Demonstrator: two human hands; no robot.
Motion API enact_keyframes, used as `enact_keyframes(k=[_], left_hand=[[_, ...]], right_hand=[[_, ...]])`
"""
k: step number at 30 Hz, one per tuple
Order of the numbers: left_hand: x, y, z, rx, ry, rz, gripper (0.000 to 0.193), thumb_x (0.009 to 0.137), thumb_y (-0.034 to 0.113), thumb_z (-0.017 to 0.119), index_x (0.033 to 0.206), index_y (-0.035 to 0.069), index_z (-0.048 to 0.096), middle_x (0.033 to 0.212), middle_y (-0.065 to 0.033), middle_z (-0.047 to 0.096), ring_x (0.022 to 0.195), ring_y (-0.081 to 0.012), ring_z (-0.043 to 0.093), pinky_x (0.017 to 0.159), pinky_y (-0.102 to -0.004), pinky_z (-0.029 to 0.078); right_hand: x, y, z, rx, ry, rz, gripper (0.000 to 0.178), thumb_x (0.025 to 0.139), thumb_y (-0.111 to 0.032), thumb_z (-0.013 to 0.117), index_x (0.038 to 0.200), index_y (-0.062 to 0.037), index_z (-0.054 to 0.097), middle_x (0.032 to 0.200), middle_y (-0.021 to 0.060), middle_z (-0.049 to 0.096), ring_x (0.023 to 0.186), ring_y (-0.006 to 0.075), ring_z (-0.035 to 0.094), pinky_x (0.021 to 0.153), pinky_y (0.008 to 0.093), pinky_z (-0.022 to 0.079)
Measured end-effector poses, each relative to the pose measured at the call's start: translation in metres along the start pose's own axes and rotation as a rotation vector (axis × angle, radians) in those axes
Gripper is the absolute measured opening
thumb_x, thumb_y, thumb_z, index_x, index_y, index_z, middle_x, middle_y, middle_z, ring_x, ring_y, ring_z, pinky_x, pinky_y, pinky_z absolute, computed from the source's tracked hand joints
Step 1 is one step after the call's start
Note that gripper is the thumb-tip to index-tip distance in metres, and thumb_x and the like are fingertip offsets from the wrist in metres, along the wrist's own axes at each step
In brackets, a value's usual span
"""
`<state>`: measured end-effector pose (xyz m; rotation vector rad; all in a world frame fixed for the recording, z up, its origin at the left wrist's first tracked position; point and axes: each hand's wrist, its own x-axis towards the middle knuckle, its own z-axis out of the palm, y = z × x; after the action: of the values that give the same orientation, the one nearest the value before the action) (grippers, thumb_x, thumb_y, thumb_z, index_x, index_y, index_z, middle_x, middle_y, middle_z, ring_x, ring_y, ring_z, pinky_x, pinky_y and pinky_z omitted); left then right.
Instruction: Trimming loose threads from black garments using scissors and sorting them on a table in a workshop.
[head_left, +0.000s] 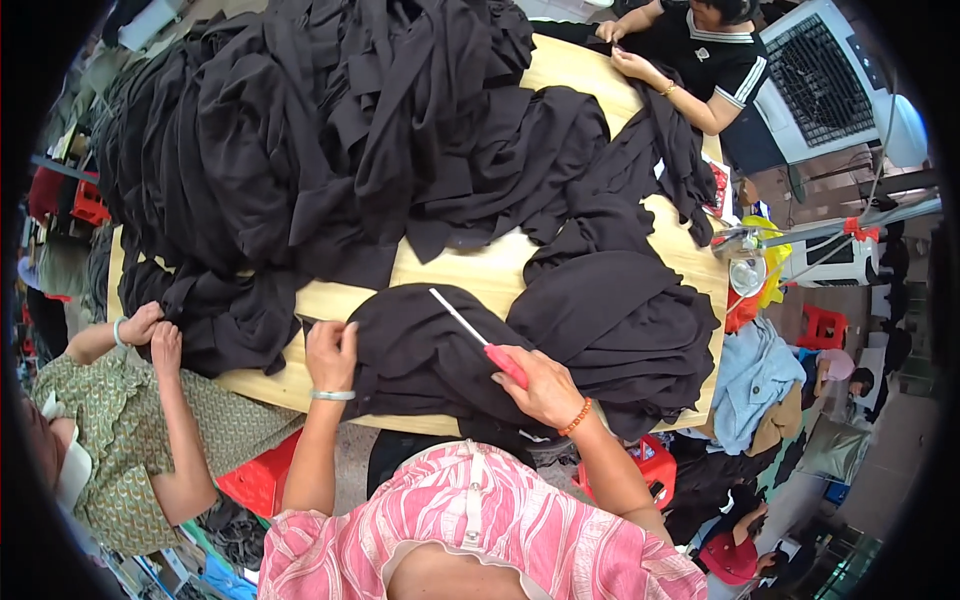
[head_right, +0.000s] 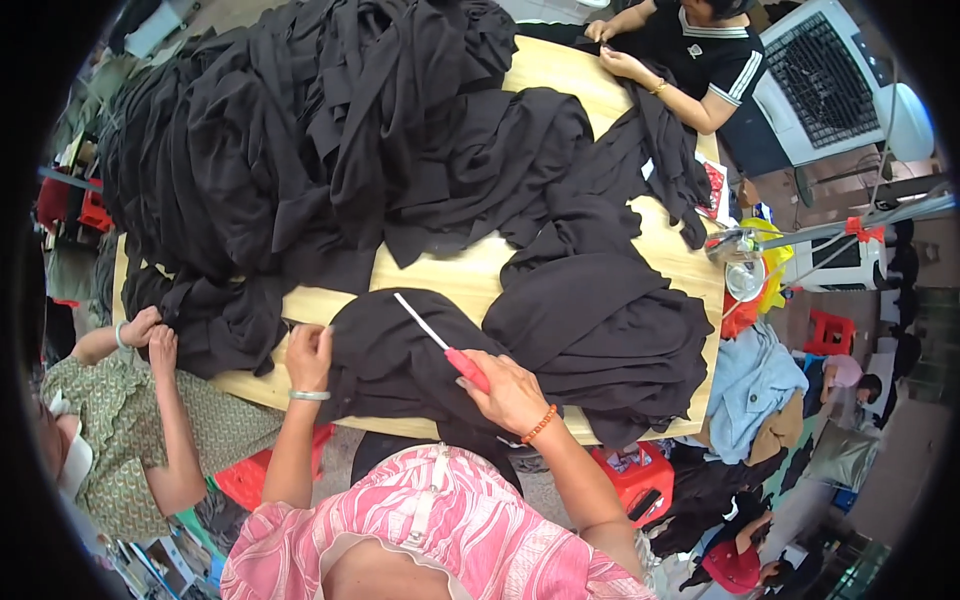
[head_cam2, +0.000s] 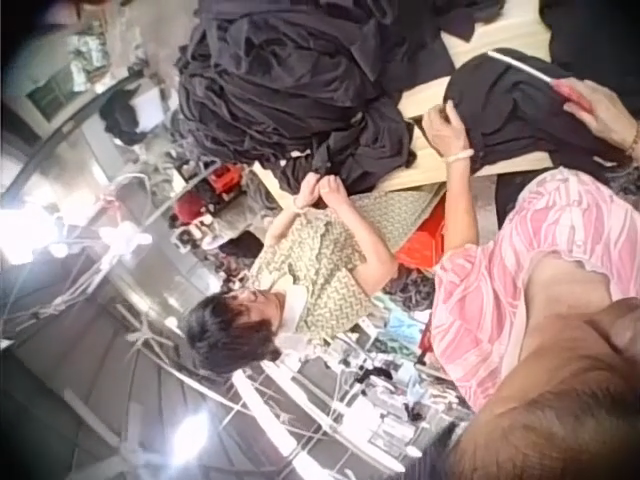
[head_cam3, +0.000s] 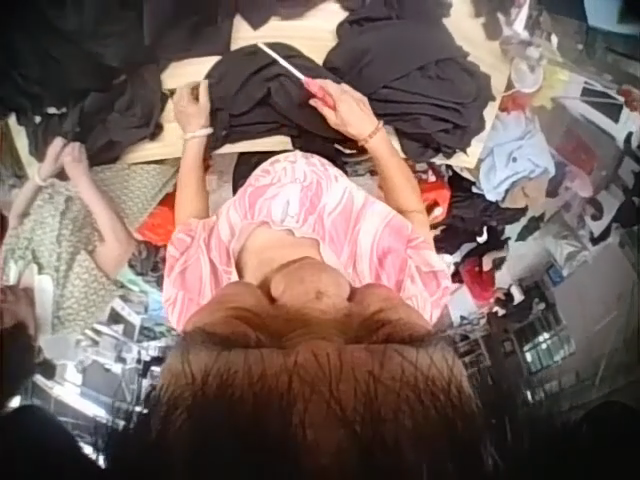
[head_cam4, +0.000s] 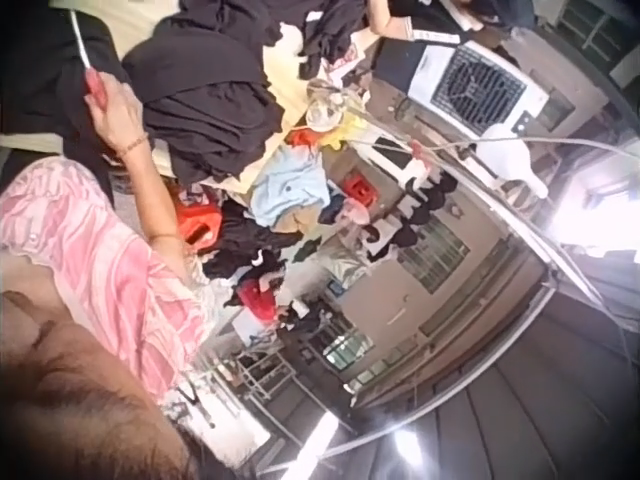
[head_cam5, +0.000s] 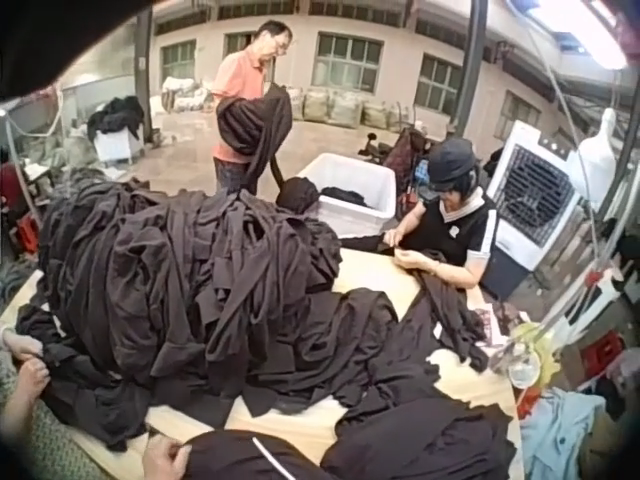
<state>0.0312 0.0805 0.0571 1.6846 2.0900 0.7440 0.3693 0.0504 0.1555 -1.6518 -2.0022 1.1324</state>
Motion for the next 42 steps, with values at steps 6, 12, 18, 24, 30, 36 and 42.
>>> enact_keyframes(k=[6,12,18,24,30,36,42], left_hand=[[0.075,0.086,0.109,0.130,-0.172,0.625,0.089,0.068,0.031,0.084,0.144,0.014,0.042,0.146,-0.0182,0.040,0.137,-0.0378,0.035,0.110,-0.0515,0.031],[0.155,0.100,0.198,0.323,-0.234,0.510,0.082,0.075,0.008,0.069,0.149,0.016,0.035,0.143,-0.0214,0.040,0.135,-0.0377,0.037,0.103,-0.0620,0.031],[0.135,0.145,0.169,0.027,-0.221,0.870,0.014,0.069,0.002,0.060,0.081,0.010,0.060,0.078,-0.0081,0.058,0.081,-0.0298,0.057,0.072,-0.0429,0.043],[0.056,0.163,-0.012,-0.289,-0.546,0.799,0.031,0.060,-0.004,0.056,0.090,0.001,0.056,0.085,-0.0159,0.056,0.085,-0.0379,0.055,0.077,-0.0442,0.046],[-0.014,0.073,-0.109,0.179,-0.646,0.297,0.040,0.063,-0.004,0.059,0.100,0.004,0.067,0.093,-0.0117,0.061,0.095,-0.0337,0.055,0.083,-0.0452,0.044],[-0.088,0.021,-0.056,0.230,-0.250,0.234,0.048,0.066,0.003,0.070,0.113,0.010,0.066,0.103,-0.0103,0.057,0.103,-0.0305,0.052,0.086,-0.0411,0.041],[-0.137,0.009,-0.029,-0.021,-0.177,-0.022,0.029,0.070,0.015,0.079,0.093,0.007,0.064,0.093,-0.0066,0.059,0.093,-0.0280,0.055,0.079,-0.0391,0.040]], right_hand=[[-0.019,0.020,-0.010,0.009,0.122,0.132,0.041,0.089,-0.029,0.069,0.125,-0.0134,0.058,0.096,0.0183,0.067,0.089,0.0391,0.064,0.078,0.0475,0.053],[-0.050,0.032,-0.012,0.105,0.220,0.238,0.043,0.089,-0.027,0.069,0.128,-0.0122,0.058,0.102,0.0187,0.068,0.093,0.0392,0.065,0.081,0.0460,0.052],[-0.069,0.052,-0.011,0.176,0.318,0.311,0.041,0.090,-0.026,0.069,0.126,-0.0097,0.059,0.099,0.0190,0.068,0.090,0.0395,0.065,0.078,0.0451,0.052],[-0.056,0.056,-0.039,0.346,0.397,0.268,0.035,0.095,-0.012,0.061,0.127,0.0019,0.058,0.080,-0.0001,0.060,0.074,0.0088,0.059,0.073,0.0248,0.050],[-0.022,0.029,-0.046,0.288,0.198,0.188,0.037,0.090,-0.012,0.067,0.125,-0.0015,0.059,0.103,0.0166,0.068,0.091,0.0295,0.068,0.082,0.0371,0.052],[0.005,0.007,-0.018,0.074,-0.017,0.012,0.037,0.088,-0.014,0.069,0.123,-0.0072,0.059,0.090,0.0171,0.064,0.081,0.0373,0.062,0.074,0.0437,0.050],[0.005,-0.009,-0.014,-0.025,-0.147,-0.029,0.039,0.088,-0.016,0.069,0.124,-0.0077,0.058,0.089,0.0176,0.063,0.084,0.0378,0.062,0.075,0.0444,0.050]])
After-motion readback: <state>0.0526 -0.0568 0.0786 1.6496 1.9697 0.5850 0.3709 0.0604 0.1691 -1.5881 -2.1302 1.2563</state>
